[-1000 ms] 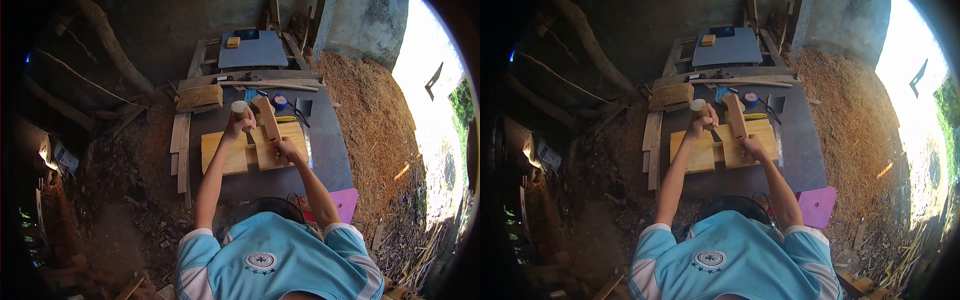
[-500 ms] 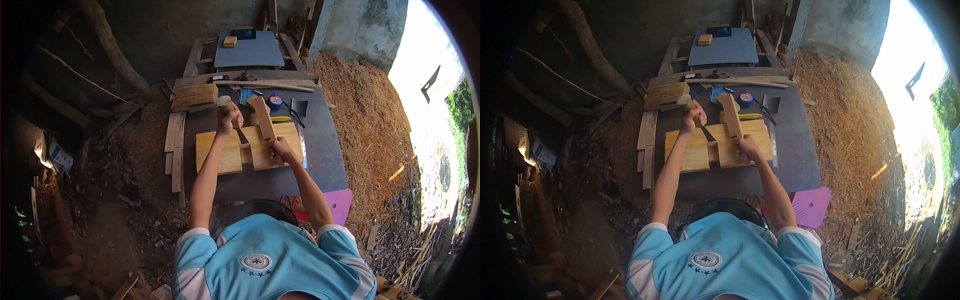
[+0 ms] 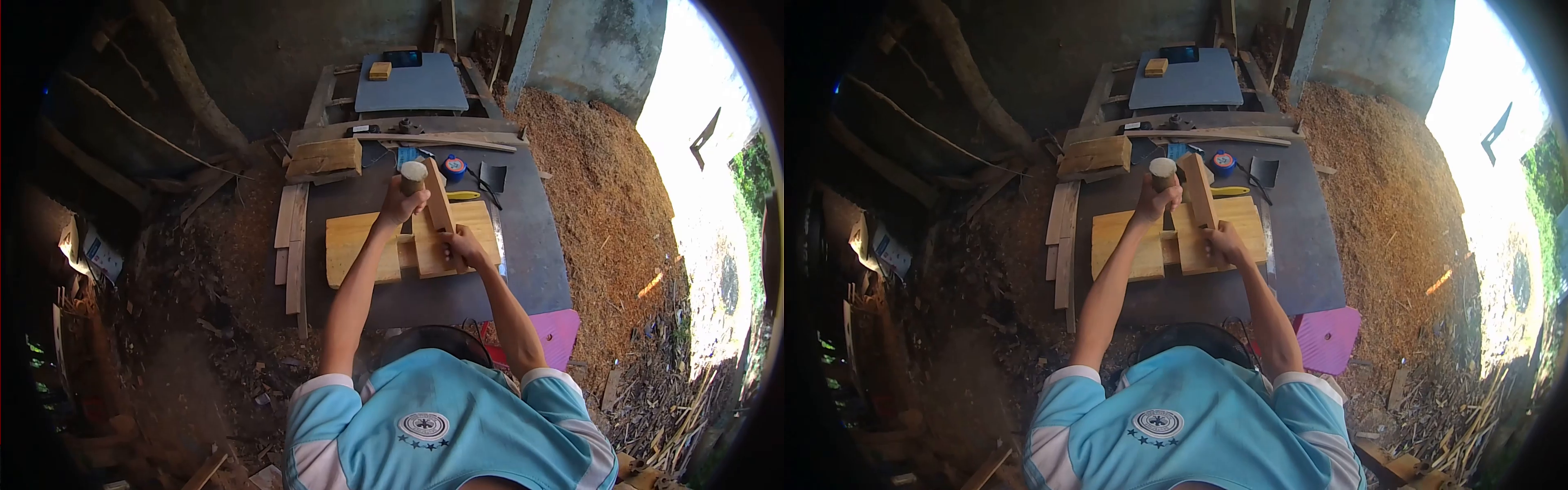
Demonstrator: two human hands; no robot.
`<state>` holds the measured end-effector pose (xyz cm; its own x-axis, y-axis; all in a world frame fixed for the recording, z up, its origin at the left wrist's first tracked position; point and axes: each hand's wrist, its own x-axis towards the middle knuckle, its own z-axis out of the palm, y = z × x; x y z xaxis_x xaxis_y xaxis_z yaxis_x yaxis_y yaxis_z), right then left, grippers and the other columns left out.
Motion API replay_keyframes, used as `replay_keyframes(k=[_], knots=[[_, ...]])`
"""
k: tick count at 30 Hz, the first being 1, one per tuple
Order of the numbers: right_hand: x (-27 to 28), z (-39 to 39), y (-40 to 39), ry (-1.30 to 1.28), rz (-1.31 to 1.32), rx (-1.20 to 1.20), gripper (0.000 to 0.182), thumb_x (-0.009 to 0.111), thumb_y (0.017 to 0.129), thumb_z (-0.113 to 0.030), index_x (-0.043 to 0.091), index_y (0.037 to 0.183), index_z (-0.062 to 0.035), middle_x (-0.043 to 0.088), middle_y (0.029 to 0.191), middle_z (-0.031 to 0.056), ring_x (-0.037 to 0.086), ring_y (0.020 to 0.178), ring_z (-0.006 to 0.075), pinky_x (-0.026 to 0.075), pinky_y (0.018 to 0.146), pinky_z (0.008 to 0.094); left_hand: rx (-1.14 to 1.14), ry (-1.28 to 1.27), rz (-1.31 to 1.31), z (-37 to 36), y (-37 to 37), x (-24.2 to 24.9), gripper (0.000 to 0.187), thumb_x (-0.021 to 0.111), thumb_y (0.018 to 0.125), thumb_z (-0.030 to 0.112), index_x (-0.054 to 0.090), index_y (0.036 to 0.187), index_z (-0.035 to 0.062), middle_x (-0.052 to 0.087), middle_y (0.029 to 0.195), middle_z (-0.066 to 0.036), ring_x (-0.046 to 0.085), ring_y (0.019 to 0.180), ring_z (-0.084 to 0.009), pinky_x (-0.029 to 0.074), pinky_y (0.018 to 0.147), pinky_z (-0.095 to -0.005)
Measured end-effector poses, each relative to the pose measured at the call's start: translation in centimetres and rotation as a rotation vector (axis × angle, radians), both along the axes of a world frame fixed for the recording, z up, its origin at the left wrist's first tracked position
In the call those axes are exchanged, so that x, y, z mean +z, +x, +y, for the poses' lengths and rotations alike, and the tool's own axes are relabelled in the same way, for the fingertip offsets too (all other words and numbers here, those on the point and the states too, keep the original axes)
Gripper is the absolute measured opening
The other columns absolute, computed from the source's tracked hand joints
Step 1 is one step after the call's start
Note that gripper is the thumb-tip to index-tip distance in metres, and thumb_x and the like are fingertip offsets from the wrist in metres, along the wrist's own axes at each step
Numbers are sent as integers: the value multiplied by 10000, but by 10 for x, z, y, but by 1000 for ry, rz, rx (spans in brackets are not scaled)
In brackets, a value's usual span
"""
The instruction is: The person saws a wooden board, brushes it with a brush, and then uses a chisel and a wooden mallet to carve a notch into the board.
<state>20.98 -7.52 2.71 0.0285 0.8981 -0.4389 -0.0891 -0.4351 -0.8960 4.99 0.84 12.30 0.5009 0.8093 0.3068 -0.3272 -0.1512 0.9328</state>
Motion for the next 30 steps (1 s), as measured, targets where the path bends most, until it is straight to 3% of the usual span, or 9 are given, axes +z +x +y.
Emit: replay_keyframes(k=[3,7,11,13,17,19,21,24,30], knots=[[8,-22,4,54,-223,80,258,611,765,-181,513,867,34,516,602,44,515,479,127,441,417,270,-39,26,21,-1,-2,-7,171,612,730,131,490,640,52,472,499,5,447,404,-61,357,374,-217],[99,-34,17,165,-515,190,315,620,757,-185,519,901,77,533,607,81,532,463,149,449,401,294,-33,16,14,-1,-1,-14,153,632,713,136,504,717,52,495,555,8,475,446,-59,374,397,-219],[268,-56,13,604,-438,-178,216,595,778,-105,534,926,41,513,580,22,455,406,81,347,359,231,9,37,57,-5,-1,-7,133,613,718,88,494,684,39,474,511,2,465,413,-80,359,386,-225],[320,-63,11,863,-334,-385,93,564,791,-78,507,800,-6,440,491,-5,407,351,66,317,317,219,16,3,60,-3,-3,-9,147,631,711,120,507,692,45,487,531,7,474,428,-67,376,389,-225],[318,-56,3,1046,-292,-489,34,519,778,-27,503,771,2,434,485,-3,421,353,73,326,323,214,19,1,42,-1,-5,-11,153,638,708,126,511,697,41,490,530,7,480,430,-68,380,390,-224],[258,-64,-7,839,-606,-181,65,535,726,-35,501,757,12,485,555,27,458,402,88,367,355,238,14,7,29,-2,-3,-11,157,643,704,131,515,703,40,491,532,8,481,434,-65,385,394,-221],[225,-75,0,243,-718,269,225,554,690,-69,527,866,68,533,584,133,566,503,173,430,452,325,-8,12,42,-3,-4,-17,159,646,701,135,519,709,41,493,535,10,483,440,-63,391,400,-220],[270,-87,12,315,-722,198,214,558,699,-73,529,859,66,538,574,101,546,468,165,415,422,305,38,65,66,-4,-1,-13,155,653,693,139,528,705,48,499,539,15,491,453,-60,403,414,-218],[381,-100,15,936,-493,-520,70,532,765,-2,518,825,31,418,475,-4,390,351,61,315,341,208,3,24,66,-5,-2,-8,150,651,690,123,524,662,50,507,539,14,494,460,-60,400,425,-217]])
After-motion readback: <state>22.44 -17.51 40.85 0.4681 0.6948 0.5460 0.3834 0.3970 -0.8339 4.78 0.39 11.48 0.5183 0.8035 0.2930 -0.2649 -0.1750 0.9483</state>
